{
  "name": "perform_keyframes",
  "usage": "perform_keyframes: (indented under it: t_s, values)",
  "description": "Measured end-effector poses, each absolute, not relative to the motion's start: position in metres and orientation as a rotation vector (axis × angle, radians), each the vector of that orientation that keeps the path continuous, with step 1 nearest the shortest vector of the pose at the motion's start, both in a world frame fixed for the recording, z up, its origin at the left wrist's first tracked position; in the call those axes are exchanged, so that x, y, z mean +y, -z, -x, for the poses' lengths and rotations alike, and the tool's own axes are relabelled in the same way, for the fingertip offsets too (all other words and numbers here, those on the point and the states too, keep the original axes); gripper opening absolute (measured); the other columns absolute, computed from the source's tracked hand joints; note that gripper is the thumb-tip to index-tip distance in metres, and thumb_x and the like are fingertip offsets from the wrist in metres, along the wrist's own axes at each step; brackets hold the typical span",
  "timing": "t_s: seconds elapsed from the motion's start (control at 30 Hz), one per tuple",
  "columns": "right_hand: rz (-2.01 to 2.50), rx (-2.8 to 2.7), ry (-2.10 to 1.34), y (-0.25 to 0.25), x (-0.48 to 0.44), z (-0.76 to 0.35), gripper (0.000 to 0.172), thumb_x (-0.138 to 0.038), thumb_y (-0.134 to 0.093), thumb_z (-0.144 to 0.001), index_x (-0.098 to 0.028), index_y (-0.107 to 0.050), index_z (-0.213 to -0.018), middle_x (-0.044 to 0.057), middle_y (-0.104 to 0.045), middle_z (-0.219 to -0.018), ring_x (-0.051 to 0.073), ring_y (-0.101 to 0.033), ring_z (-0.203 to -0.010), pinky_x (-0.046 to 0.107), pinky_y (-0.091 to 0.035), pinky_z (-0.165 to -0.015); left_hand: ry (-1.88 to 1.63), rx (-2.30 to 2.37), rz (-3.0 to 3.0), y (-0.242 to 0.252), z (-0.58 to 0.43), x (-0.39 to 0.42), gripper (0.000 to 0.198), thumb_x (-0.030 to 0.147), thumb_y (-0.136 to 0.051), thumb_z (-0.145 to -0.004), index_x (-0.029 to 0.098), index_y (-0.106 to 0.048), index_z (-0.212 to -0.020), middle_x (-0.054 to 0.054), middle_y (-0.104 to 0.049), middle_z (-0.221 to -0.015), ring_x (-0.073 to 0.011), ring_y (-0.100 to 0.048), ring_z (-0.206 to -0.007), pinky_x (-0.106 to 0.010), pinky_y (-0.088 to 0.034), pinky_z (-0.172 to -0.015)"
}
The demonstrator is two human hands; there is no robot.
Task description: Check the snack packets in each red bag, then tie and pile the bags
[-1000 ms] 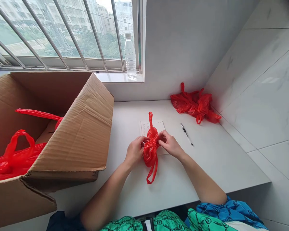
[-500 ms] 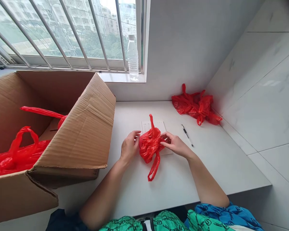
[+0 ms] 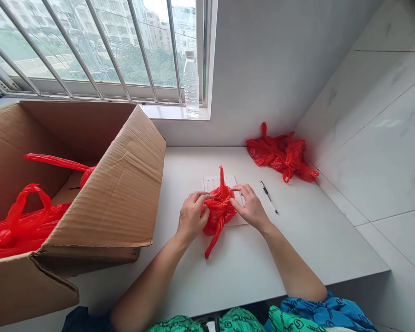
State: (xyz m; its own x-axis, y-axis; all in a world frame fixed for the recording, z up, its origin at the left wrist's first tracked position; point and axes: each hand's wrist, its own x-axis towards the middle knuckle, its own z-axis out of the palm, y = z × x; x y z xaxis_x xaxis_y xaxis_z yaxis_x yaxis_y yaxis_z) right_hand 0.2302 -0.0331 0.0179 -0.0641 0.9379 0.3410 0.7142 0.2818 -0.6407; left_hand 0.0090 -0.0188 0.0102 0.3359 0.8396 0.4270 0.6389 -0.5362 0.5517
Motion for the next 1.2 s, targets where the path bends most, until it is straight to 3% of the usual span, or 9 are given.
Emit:
perform_keyframes:
  t_s: [0.1,0.23,0.37,0.57,1.2]
  values:
    - [1.475,-1.945,-0.309,-0.001,-0.030,-0.212,0.052,-0.045,-0.044,-0.099,-0.024,-0.043,-0.146,0.010,-0.040,-0.154,0.027,-0.034,-0.145,0.048,-0.034,-0.116,-0.907,1.269,-2.404,-0.002,-0.020,-0.022,0.048,0.016,-0.041,-0.093,0.023,-0.050,-0.140,-0.006,-0.051,-0.146,-0.0223,-0.047,-0.134,-0.040,-0.038,-0.112]
    - [1.569,-2.132,-0.264,0.026,-0.024,-0.191,0.062,-0.047,-0.029,-0.103,-0.020,-0.021,-0.158,0.007,-0.023,-0.164,0.024,-0.014,-0.153,0.050,-0.016,-0.124,-0.530,1.398,-2.452,0.019,-0.029,-0.019,0.058,0.028,-0.035,-0.098,0.015,-0.028,-0.155,-0.011,-0.029,-0.161,-0.0256,-0.027,-0.149,-0.051,-0.020,-0.122]
    - [1.617,-2.173,-0.250,0.036,-0.021,-0.186,0.064,-0.048,-0.024,-0.103,-0.016,-0.019,-0.159,0.007,-0.019,-0.164,0.022,-0.012,-0.153,0.046,-0.013,-0.125,-0.380,1.484,-2.428,0.026,-0.028,-0.015,0.060,0.030,-0.029,-0.099,0.012,-0.024,-0.156,-0.010,-0.021,-0.163,-0.0238,-0.020,-0.152,-0.052,-0.012,-0.124]
    - [1.633,-2.180,-0.257,0.034,-0.022,-0.187,0.063,-0.048,-0.025,-0.103,-0.019,-0.018,-0.159,0.007,-0.021,-0.164,0.022,-0.014,-0.153,0.048,-0.014,-0.125,-0.396,1.500,-2.426,0.023,-0.029,-0.018,0.060,0.031,-0.027,-0.099,0.015,-0.023,-0.157,-0.009,-0.021,-0.162,-0.0252,-0.020,-0.152,-0.058,-0.007,-0.123]
    - [1.650,-2.179,-0.245,0.036,-0.022,-0.184,0.063,-0.048,-0.025,-0.103,-0.020,-0.017,-0.159,0.006,-0.019,-0.164,0.021,-0.013,-0.153,0.046,-0.012,-0.125,-0.345,1.518,-2.384,0.026,-0.031,-0.016,0.061,0.030,-0.027,-0.098,0.015,-0.022,-0.157,-0.008,-0.020,-0.163,-0.0249,-0.016,-0.152,-0.058,-0.006,-0.122]
